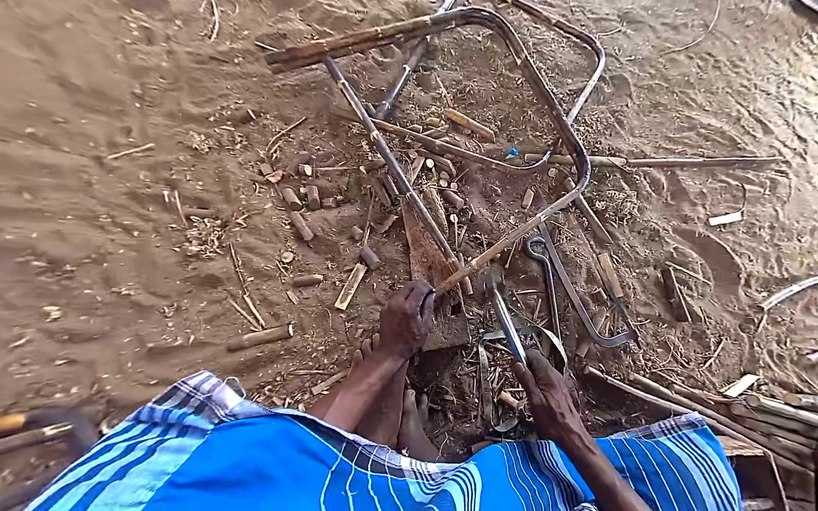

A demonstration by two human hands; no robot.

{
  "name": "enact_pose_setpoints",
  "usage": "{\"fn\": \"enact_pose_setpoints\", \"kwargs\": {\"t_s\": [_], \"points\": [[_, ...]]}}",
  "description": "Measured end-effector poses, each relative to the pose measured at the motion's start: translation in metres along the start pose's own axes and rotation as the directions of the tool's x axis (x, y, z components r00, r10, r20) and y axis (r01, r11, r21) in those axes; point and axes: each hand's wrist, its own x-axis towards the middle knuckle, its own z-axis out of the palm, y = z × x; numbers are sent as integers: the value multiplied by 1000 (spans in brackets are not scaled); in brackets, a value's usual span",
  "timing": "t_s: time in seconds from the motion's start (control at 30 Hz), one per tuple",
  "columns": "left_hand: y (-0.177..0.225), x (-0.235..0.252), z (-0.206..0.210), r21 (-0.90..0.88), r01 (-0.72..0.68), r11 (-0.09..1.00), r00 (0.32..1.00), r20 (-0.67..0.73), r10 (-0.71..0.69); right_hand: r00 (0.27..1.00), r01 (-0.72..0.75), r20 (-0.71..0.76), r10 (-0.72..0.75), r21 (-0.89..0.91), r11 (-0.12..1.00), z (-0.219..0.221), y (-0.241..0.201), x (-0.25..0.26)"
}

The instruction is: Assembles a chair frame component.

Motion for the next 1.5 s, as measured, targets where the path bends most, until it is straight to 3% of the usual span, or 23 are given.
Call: {"fn": "enact_pose_setpoints", "kwargs": {"t_s": [0.1, 0.23, 0.33, 0.43, 0.5, 0.6, 0.73, 0.87, 1.0, 1.13, 1.2, 1.27, 1.33, 1.37, 1.43, 1.47, 1.5], "points": [[-3, -1, 1, -10, -8, 1000, 1000, -17, 8, 990, 140, 13, -140, 54, 989, 16, -7, 4], [1, -2, 0, -19, 11, 1000, 1000, 2, -11, 984, 28, 179, -22, -28, 999, 25, -19, 15], [-1, 1, 1, -30, -15, 999, 999, -43, 14, 989, 63, 139, -54, -62, 996, 21, -26, 15], [3, -3, -7, -6, 12, 1000, 997, 80, -12, 984, 149, 76, -162, 152, 977, 21, -16, 5], [4, -6, -16, 101, 85, 991, 971, 213, -105, 982, 76, 142, -125, 307, 949, 22, -4, 3], [3, -7, -27, 175, 173, 969, 948, 237, -212, 978, -66, 206, 25, 196, 978, 21, 0, 1], [3, -10, -26, 182, 190, 965, 955, 194, -225, 985, -23, 174, 8, 86, 996, 22, -6, -4], [7, -7, -22, 241, 191, 951, 945, 218, -245, 960, -119, 254, 114, 6, 993, 21, -17, 6], [5, -5, -23, 225, 205, 953, 931, 257, -261, 979, -55, 201, 42, 57, 997, 22, -26, 7], [1, -8, -20, 204, 178, 963, 954, 205, -219, 965, -129, 236, 116, 37, 991, 20, -33, 14], [1, -10, -21, 202, 193, 960, 953, 194, -233, 986, -34, 168, 8, 154, 987, 13, -48, 8], [1, -13, -21, 208, 219, 953, 941, 215, -263, 982, 155, 56, -181, 314, 937, 10, -61, 1], [0, -14, -22, 206, 218, 954, 938, 227, -263, 959, 266, 9, -282, 311, 912, 23, -51, 3], [2, -13, -23, 202, 223, 954, 932, 243, -269, 971, 216, 58, -231, 194, 957, 31, -38, 6], [6, -9, -26, 191, 247, 950, 913, 282, -294, 962, -67, 260, 79, -54, 996, 31, -27, 20], [6, -6, -29, 182, 260, 948, 904, 300, -306, 944, -135, 290, 156, -90, 987, 27, -32, 25], [3, -4, -31, 181, 265, 947, 901, 303, -310, 952, -113, 278, 129, -72, 991, 22, -43, 25]]}}
